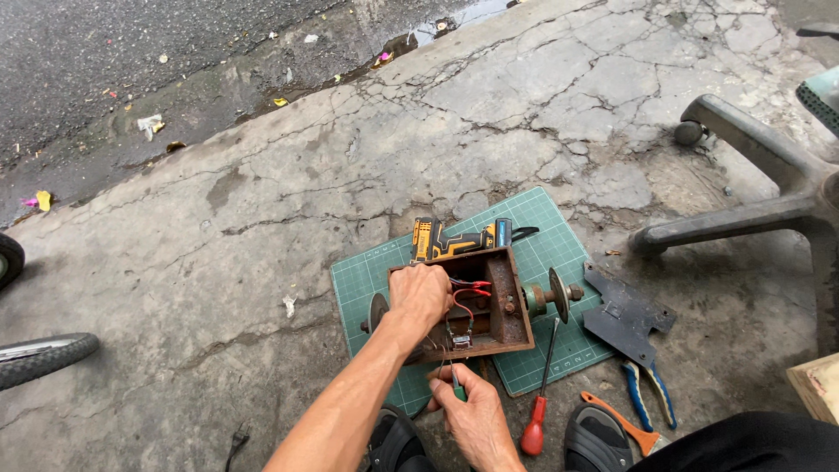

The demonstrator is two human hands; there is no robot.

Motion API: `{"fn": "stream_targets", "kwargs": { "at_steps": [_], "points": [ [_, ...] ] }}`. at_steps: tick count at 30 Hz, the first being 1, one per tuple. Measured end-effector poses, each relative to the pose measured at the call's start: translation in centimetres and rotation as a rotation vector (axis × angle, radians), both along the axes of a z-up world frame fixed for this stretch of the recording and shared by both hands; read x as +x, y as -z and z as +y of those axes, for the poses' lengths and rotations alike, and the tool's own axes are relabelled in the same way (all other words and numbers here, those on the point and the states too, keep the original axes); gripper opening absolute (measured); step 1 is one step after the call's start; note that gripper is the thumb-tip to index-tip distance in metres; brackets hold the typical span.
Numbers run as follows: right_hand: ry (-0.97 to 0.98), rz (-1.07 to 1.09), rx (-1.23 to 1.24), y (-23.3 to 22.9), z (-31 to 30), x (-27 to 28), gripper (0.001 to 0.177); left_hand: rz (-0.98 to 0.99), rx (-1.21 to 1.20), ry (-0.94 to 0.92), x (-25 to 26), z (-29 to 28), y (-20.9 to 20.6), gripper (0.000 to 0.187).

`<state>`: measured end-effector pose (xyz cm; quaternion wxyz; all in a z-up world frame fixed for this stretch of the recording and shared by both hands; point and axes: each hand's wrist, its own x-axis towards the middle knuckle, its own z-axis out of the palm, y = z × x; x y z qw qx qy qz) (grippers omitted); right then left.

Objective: The person works on a small motorized device placed on a green cutting mat, using pliers to strip and twist wires. They then pick up a multimeter and connect its probes to the device's wiring to perform a test.

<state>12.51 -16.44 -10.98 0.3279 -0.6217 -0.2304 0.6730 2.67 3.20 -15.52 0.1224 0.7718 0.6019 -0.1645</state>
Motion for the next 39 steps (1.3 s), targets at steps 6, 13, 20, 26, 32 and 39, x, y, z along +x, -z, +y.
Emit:
{"fn": "stream_targets", "kwargs": {
  "at_steps": [6, 13, 20, 26, 32, 39],
  "points": [
    [-0.007, 0.022, 0.001, 0.7, -0.5, 0.6, 0.01, -0.246, -0.023, -0.05, -2.4, -0.9, -5.7, 0.031],
    [-0.219, -0.142, -0.022, -0.2, -0.7, 1.1, 0.017, -0.518, 0.525, -0.61, -8.7, 3.3, -13.9, 0.054],
    [-0.121, -0.173, 0.066, -1.2, -0.7, 1.4, 0.013, -0.472, -0.08, -0.398, -4.3, -1.9, -18.4, 0.02],
    [0.116, -0.092, 0.027, -1.9, -0.3, 2.3, 0.016, -0.29, -0.244, -0.273, -4.1, -5.8, -12.3, 0.04],
    [0.156, -0.134, 0.078, -1.6, -1.0, 3.0, 0.016, -0.408, -0.088, -0.374, -3.4, -9.0, -11.6, 0.044],
    [0.108, -0.255, 0.147, -3.0, -1.3, 3.8, 0.024, -0.393, -0.046, -0.375, -4.3, -12.9, -10.4, 0.045]
  ]
}}
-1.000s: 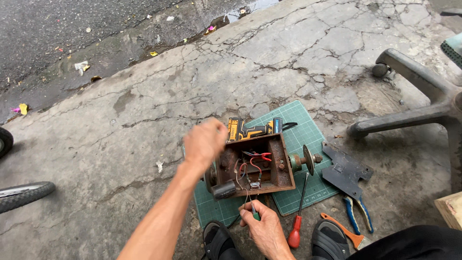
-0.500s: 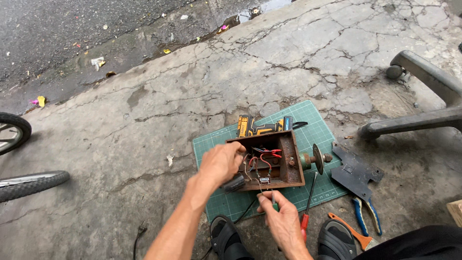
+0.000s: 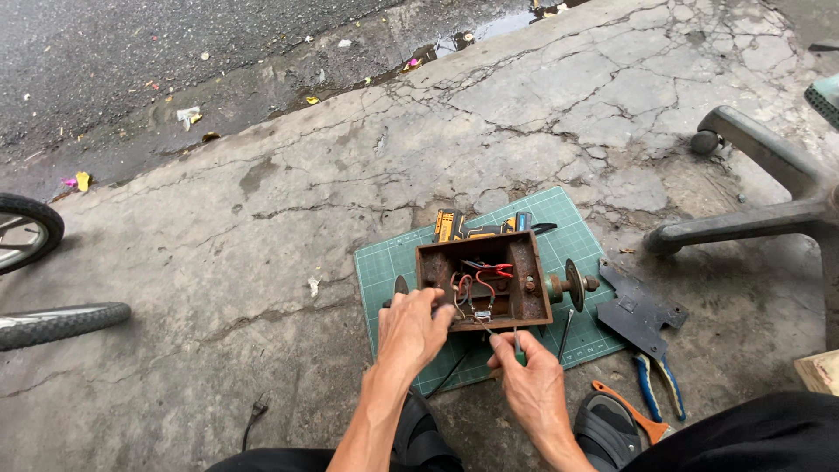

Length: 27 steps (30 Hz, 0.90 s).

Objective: The person works on a small motorized device placed on a green cutting mat, using pliers to strip and twist wires. They then pick up a multimeter and connect its probes to the device's wiring to perform a test.

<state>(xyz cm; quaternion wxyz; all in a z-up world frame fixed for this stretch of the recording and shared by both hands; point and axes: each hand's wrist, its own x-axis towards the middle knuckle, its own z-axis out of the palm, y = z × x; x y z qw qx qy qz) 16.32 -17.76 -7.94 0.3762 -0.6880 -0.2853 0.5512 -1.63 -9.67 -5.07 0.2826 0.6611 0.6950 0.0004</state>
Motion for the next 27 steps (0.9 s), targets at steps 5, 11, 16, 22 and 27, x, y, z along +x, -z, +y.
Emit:
{"fn": "stream_targets", "kwargs": {
  "at_steps": [5, 11, 16, 22, 27],
  "points": [
    [-0.092, -0.244, 0.058, -2.2, 0.8, 0.1, 0.036, -0.024, 0.065, -0.014, -0.6, -1.8, 2.4, 0.063],
    [-0.059, -0.438, 0.244, -0.5, 1.3, 1.0, 0.049, -0.154, 0.149, -0.083, -1.2, -3.1, 3.0, 0.05],
    [-0.052, -0.635, 0.248, -0.2, 2.2, 1.3, 0.06, -0.182, 0.247, -0.093, -1.1, -4.0, 3.8, 0.046],
    [-0.1, -0.319, 0.142, -3.8, 3.4, 1.3, 0.06, -0.193, 0.182, -0.147, -0.3, -3.9, 1.9, 0.048],
    [-0.264, -0.324, 0.124, -5.4, 4.2, 1.2, 0.052, -0.194, 0.277, -0.18, -1.0, -1.2, 1.7, 0.031]
  ]
}}
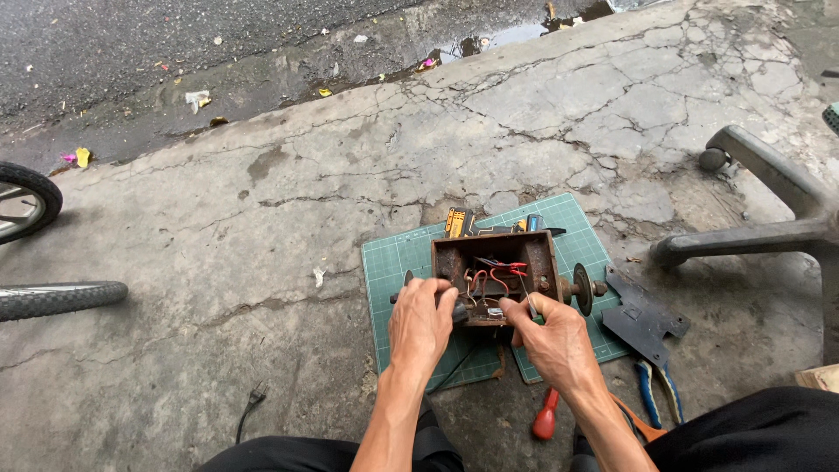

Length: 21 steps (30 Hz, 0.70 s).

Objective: The person works on a small motorized device placed on a green cutting mat, using pliers to strip and twist wires. They then pick up a multimeter and connect its probes to the device's wiring to perform a test.

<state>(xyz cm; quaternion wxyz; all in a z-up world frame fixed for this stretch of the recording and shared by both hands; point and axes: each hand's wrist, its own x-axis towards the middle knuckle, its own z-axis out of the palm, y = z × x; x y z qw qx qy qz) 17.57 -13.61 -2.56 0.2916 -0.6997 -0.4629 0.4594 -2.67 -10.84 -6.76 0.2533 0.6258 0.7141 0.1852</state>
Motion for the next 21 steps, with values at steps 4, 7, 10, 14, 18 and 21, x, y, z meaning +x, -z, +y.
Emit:
{"fn": "stream_targets", "kwargs": {
  "at_steps": [4, 7, 10, 14, 18, 21],
  "points": [
    [-0.06, -0.021, -0.079, -0.4, 0.0, 0.1, 0.05, 0.029, -0.087, 0.03, 0.4, 2.9, -0.1, 0.029],
    [-0.124, -0.002, -0.097, 0.3, -0.3, 0.2, 0.05, -0.005, -0.165, 0.108, 1.3, 4.5, -0.1, 0.046],
    [-0.168, -0.006, -0.129, 0.0, -0.9, -0.2, 0.05, 0.062, -0.263, 0.067, 2.1, 5.3, 0.1, 0.035],
    [-0.271, -0.161, -0.178, 1.2, -0.9, 0.2, 0.046, -0.026, -0.218, -0.038, 2.0, 5.9, 0.3, 0.035],
    [-0.263, -0.278, -0.234, 2.8, -0.1, 0.9, 0.042, -0.039, -0.126, -0.062, 1.2, 6.8, 2.8, 0.055],
    [-0.276, -0.336, -0.309, -0.6, 0.6, 0.7, 0.042, 0.022, -0.09, -0.048, 2.6, 7.3, 3.9, 0.03]
  ]
}}
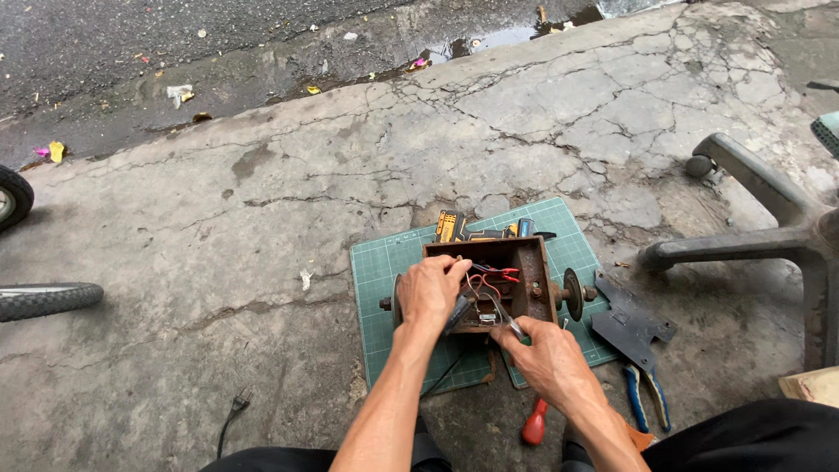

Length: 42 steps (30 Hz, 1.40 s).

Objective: The person works on a small motorized device placed on a green cutting mat, using pliers to strip and twist wires. They then pick up a multimeter and connect its probes to the device's wiring to perform a test.

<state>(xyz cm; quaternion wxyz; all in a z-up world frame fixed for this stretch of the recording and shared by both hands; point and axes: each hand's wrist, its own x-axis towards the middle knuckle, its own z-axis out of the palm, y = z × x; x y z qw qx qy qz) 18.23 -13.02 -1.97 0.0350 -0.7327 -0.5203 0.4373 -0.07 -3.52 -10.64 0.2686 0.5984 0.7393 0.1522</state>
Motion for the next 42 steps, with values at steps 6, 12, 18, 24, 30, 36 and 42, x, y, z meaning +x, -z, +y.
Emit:
{"fn": "stream_targets", "kwargs": {
  "at_steps": [6, 12, 18, 24, 30, 36, 42],
  "points": [
    [0.399, 0.184, 0.499, -1.0, 2.3, 1.2, 0.025, -0.122, 0.015, -0.076, 2.8, -1.2, -0.8, 0.026],
    [0.138, 0.249, 0.346, 4.0, 9.6, -0.4, 0.033, -0.045, 0.149, -0.086, 2.5, -1.6, -0.8, 0.023],
    [0.108, 0.147, 0.256, 6.1, 11.9, -1.5, 0.015, -0.072, 0.153, -0.109, 2.3, -1.6, 0.5, 0.019],
    [0.184, 0.182, 0.27, 7.2, 12.3, -1.4, 0.021, -0.062, 0.202, 0.028, 2.1, -1.1, 2.9, 0.014],
    [0.332, 0.432, 0.286, 10.0, 12.9, -1.3, 0.016, -0.112, 0.17, 0.0, 1.5, -1.7, 2.5, 0.016],
    [0.135, 0.474, 0.224, 5.5, 11.4, -1.5, 0.032, -0.083, 0.164, -0.053, 1.3, -1.7, 2.7, 0.02],
    [0.036, 0.22, 0.227, 9.5, 12.9, -0.6, 0.024, -0.111, 0.223, -0.036, 1.2, -2.1, 2.7, 0.023]
  ]
}}
